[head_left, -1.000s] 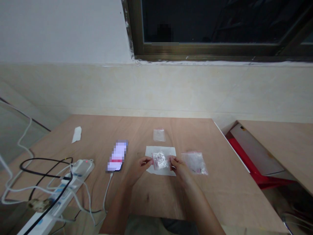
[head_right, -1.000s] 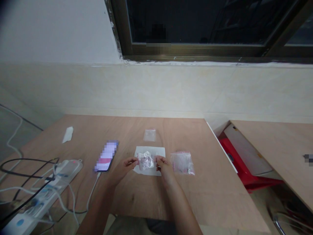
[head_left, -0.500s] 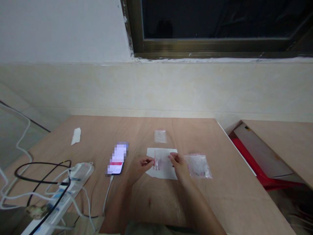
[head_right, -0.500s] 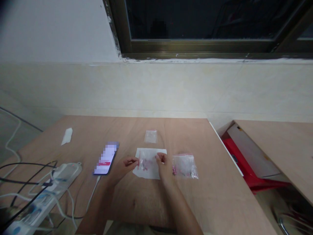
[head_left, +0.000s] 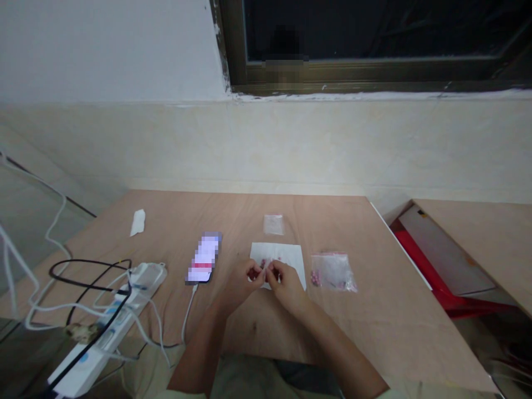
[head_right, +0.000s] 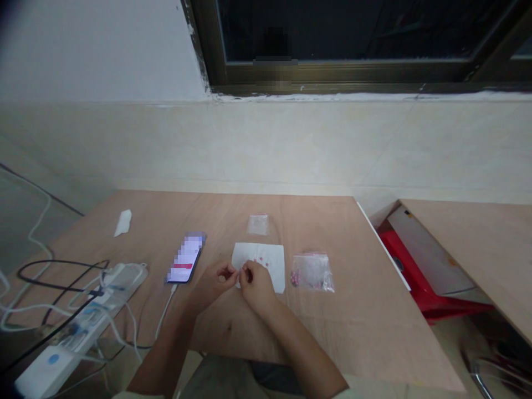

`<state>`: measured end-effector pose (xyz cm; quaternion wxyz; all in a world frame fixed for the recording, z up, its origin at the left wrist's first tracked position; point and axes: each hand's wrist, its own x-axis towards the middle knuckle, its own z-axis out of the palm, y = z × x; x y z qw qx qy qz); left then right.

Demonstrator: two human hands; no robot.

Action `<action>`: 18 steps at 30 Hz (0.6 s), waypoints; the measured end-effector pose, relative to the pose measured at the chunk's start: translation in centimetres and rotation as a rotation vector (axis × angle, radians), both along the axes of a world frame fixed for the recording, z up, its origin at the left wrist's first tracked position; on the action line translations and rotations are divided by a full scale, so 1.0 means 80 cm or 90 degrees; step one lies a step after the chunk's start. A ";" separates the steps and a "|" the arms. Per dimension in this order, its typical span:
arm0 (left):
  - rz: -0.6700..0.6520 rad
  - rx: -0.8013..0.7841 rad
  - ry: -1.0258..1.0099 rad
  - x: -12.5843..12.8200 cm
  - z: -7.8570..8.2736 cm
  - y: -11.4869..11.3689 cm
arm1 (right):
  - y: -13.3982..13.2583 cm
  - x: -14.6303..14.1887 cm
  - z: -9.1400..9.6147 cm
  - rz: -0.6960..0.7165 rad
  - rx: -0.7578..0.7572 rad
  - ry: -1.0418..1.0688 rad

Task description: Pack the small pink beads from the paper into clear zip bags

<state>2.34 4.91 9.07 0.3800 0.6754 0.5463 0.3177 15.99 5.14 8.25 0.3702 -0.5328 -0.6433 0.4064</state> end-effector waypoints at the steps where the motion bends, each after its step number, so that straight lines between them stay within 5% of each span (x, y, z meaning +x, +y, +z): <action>1: 0.030 0.021 0.021 -0.002 -0.001 0.001 | -0.001 0.001 0.000 -0.013 -0.004 -0.008; 7: 0.131 0.143 0.200 -0.017 -0.001 0.013 | 0.001 -0.001 0.008 -0.063 -0.005 -0.046; 13: -0.002 0.159 0.165 -0.013 0.007 0.023 | 0.010 -0.009 0.019 0.023 0.034 -0.007; 18: -0.082 0.169 0.127 -0.019 0.012 0.033 | 0.020 0.000 0.015 -0.015 -0.089 0.055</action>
